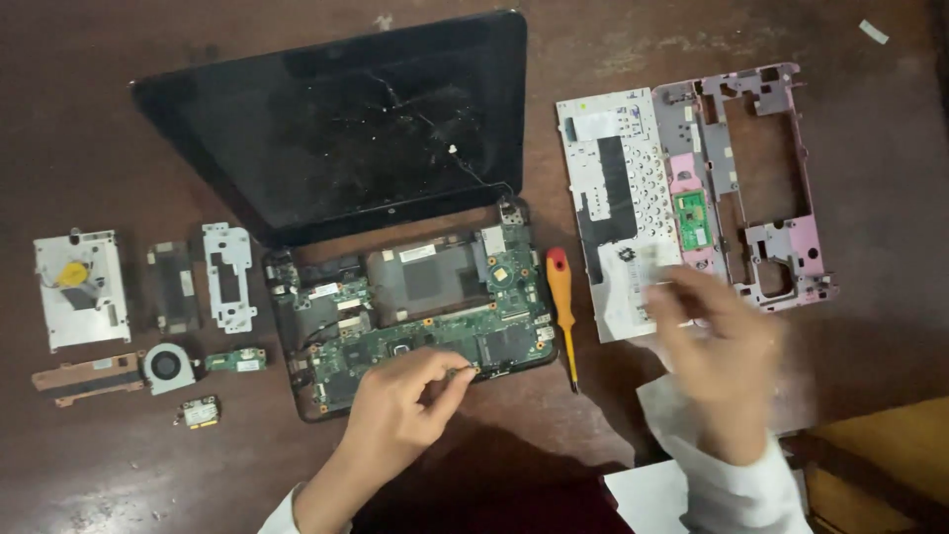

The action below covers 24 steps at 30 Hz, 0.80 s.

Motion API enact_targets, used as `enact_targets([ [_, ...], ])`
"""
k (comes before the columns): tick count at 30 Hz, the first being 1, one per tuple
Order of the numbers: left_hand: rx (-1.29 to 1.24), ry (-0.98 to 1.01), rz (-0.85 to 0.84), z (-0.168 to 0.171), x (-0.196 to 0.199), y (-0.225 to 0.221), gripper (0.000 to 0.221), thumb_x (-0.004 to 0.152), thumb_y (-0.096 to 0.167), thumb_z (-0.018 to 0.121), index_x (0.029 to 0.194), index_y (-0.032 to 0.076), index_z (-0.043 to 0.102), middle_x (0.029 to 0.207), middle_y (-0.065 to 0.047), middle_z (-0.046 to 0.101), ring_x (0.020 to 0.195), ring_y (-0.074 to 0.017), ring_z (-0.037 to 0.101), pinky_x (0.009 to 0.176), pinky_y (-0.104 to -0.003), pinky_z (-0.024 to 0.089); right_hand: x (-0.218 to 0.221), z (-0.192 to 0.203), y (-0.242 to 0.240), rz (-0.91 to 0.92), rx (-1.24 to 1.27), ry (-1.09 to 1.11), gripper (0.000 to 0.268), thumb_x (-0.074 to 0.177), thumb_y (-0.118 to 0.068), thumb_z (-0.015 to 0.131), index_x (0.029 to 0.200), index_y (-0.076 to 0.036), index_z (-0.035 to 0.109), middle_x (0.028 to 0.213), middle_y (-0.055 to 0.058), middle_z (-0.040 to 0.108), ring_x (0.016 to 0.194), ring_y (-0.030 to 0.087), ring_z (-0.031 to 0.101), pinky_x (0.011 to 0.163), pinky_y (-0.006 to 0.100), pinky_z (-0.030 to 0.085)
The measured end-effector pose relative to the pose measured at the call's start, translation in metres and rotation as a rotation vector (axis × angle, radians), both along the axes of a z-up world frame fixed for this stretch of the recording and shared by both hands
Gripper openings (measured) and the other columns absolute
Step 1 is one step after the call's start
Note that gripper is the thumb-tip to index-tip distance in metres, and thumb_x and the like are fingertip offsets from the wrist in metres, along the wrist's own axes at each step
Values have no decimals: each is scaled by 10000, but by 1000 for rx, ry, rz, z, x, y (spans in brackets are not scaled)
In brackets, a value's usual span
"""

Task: A person uses a screwdriver to remove screws from a laptop motherboard and attempts to lift it from the chassis.

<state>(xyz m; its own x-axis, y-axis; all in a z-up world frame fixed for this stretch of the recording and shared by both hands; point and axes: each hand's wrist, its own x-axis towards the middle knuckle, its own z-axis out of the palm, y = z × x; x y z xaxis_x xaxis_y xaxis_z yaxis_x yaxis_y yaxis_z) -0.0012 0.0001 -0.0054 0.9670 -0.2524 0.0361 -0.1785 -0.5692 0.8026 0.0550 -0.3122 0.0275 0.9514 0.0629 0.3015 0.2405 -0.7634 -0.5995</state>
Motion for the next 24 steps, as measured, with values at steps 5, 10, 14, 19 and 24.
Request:
enact_targets([
  [5, -44, -40, 5, 7, 5, -9, 125, 973, 209, 664, 996, 107, 732, 808, -9, 745, 639, -157, 669, 566, -298, 515, 1, -32, 37, -34, -73, 289, 324, 935, -318, 728, 1142, -69, 753, 863, 59, 784, 680, 168, 720, 642, 311, 584],
  [10, -70, -53, -14, 7, 7, -17, 102, 982, 202, 664, 998, 113, 710, 729, 0, 686, 575, -147, 609, 549, -300, 487, -5, -47, 42, -61, -178, 243, 291, 959, -275, 734, 1174, -79, 717, 776, 29, 734, 628, 166, 678, 568, 339, 550],
  [14, -118, -9, -37, 13, 9, -24, 70, 989, 191, 654, 993, 131, 690, 650, 13, 591, 542, -140, 549, 544, -306, 447, -12, -28, 44, 16, -225, 70, 195, 989, -153, 708, 1142, -33, 703, 906, 70, 735, 638, 177, 645, 512, 325, 517],
  [19, -232, 38, -109, 27, 14, -31, 94, 991, 206, 666, 924, 140, 678, 675, 16, 597, 562, -139, 530, 564, -299, 408, -38, 14, 54, 457, 69, 121, 167, 946, -78, 665, 1085, 12, 688, 1046, 142, 761, 909, 267, 749, 874, 392, 606],
  [24, -658, 552, -251, 19, 15, -35, 96, 925, 221, 774, 875, 140, 759, 745, 0, 693, 545, -68, 520, 483, -225, 375, -60, 14, 58, 564, 345, 152, 187, 949, -13, 666, 1134, 14, 658, 979, 143, 704, 798, 236, 732, 732, 301, 636],
])
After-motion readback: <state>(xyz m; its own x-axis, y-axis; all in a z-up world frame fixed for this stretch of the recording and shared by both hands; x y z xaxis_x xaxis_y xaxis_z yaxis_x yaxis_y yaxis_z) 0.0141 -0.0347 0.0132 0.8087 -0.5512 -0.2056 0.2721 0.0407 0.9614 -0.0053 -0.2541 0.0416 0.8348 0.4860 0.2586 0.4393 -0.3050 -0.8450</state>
